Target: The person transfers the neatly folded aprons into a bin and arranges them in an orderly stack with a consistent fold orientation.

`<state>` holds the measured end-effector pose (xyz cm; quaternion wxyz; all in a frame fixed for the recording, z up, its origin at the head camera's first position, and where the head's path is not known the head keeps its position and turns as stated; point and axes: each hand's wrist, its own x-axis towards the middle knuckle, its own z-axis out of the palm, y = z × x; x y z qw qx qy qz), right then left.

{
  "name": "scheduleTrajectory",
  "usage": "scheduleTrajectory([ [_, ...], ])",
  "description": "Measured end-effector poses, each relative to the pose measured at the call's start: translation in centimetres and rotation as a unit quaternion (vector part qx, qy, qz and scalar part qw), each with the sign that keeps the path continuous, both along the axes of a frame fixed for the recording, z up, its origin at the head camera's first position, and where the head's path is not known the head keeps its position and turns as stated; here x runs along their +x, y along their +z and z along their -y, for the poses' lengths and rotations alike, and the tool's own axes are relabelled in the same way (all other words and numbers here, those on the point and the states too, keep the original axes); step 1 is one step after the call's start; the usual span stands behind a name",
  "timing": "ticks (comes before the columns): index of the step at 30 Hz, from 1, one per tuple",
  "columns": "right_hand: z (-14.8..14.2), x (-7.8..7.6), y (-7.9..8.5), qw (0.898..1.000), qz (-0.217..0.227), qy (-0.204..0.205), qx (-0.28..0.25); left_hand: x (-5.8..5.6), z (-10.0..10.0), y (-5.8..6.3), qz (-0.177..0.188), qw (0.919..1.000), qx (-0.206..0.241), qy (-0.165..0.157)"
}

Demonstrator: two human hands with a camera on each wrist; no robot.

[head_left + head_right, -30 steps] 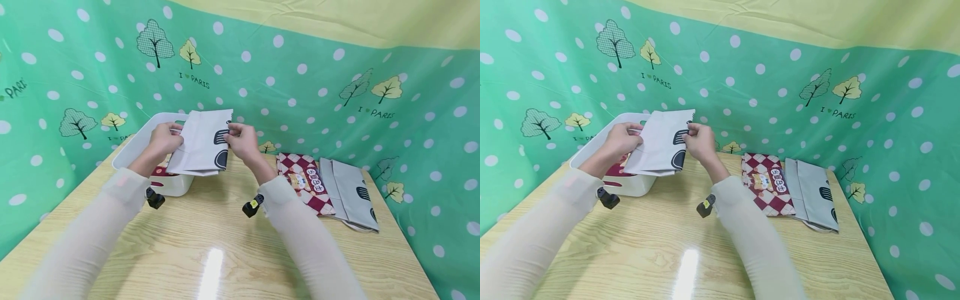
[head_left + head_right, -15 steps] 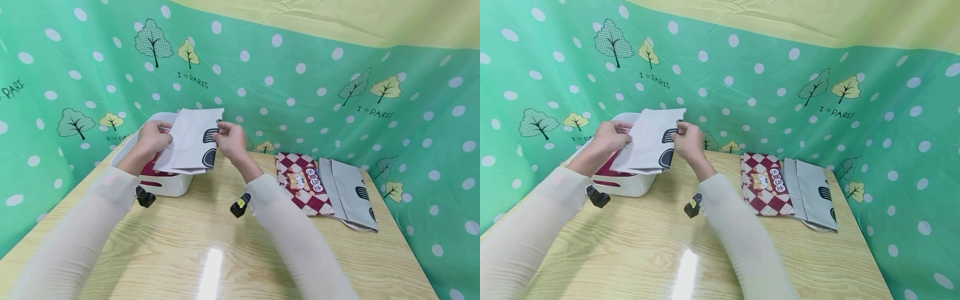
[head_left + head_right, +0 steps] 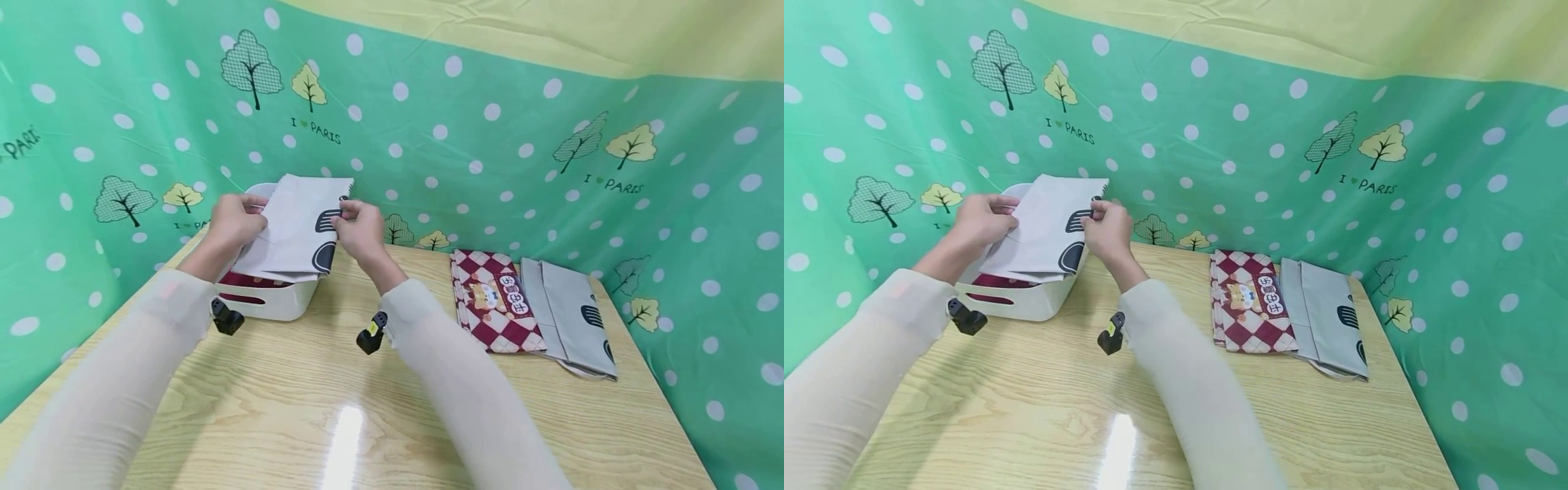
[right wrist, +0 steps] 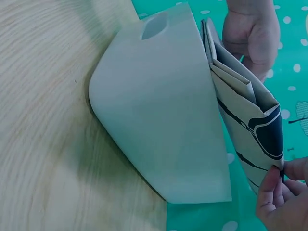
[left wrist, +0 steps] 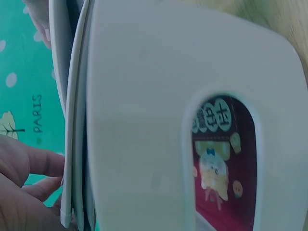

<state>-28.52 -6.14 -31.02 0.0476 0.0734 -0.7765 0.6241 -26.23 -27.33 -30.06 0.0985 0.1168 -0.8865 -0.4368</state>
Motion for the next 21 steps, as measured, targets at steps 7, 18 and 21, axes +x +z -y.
scheduleTrajectory([
  [7, 1.7, -0.1, -0.5, 1.0, 0.002, -0.014, -0.005, -0.3, 1.1, -0.4, -0.004, 0.9999, -0.011, 0.011],
  [18, 3.5, -0.2, -1.3, 0.999, 0.014, -0.026, -0.016, -0.4, 2.7, -0.7, -0.03, 0.9993, -0.013, 0.017],
  [21, 3.7, -0.1, -1.5, 0.999, 0.028, -0.009, -0.035, -0.3, 3.1, -0.8, -0.036, 0.999, -0.022, 0.017],
])
